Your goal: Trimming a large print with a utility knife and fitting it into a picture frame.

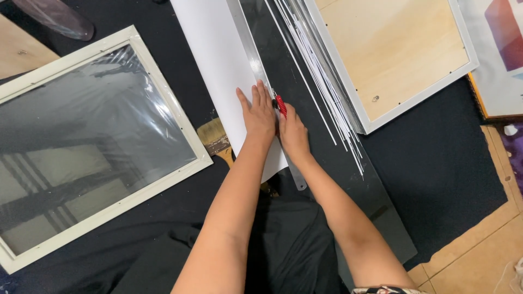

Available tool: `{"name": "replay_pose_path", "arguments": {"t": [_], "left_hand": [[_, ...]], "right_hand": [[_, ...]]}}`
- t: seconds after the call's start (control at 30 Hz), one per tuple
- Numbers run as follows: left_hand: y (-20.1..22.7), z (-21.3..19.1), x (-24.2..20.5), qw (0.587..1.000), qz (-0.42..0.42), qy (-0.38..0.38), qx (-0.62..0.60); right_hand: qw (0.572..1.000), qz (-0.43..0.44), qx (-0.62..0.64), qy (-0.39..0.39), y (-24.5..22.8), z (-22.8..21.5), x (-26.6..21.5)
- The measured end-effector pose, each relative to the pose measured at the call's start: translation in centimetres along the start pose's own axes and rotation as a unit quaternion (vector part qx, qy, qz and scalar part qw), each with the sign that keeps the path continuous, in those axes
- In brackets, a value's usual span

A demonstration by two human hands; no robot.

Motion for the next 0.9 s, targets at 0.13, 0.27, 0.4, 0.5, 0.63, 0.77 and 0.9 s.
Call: {"name": "replay_pose_path", "arguments": {"t": [0.13, 0.27, 0.4, 0.5, 0.63, 0.77, 0.9], "left_hand": [[-0.2, -0.3, -0.3, 1.000, 0.000, -0.002, -0.003], [-0.3, -0.7, -0.5, 1.000, 0.000, 0.004, -0.014], [-0.4, -0.8, -0.6, 1.000, -0.001, 0.006, -0.024], [-0.1, -0.3, -0.1, 1.000, -0.001, 0.006, -0.026], [-0.1, 0.1, 0.2, 1.000, 0.001, -0.003, -0.013], [-0.3, -0.7, -0.5, 1.000, 0.007, -0.006, -0.001], [-0.3, -0.6, -0.5, 1.000, 0.008, -0.006, -0.004]], "right_hand": [[1.000, -0.003, -0.013, -0.005, 0.1, 0.1, 0.0], [0.999, -0.005, -0.035, -0.013, 0.3, 0.4, 0.0], [0.997, -0.001, -0.062, -0.035, -0.3, 0.0, 0.2], [0.995, 0.002, -0.085, -0.053, 0.8, 0.8, 0.2], [0.994, 0.010, -0.085, -0.070, 1.2, 0.5, -1.4], [0.993, 0.018, -0.081, -0.086, 0.9, 0.1, -2.2], [0.993, 0.013, -0.077, -0.085, 1.2, 0.4, -2.4]]}}
Point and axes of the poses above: each hand's wrist, its own x-axis towards the middle knuckle, its own z-axis out of the palm, y = z × x, the point moved 7 cm from there along x, towards the middle knuckle, and after that the axes turned 10 degrees about -z, right-handed, at the moved point
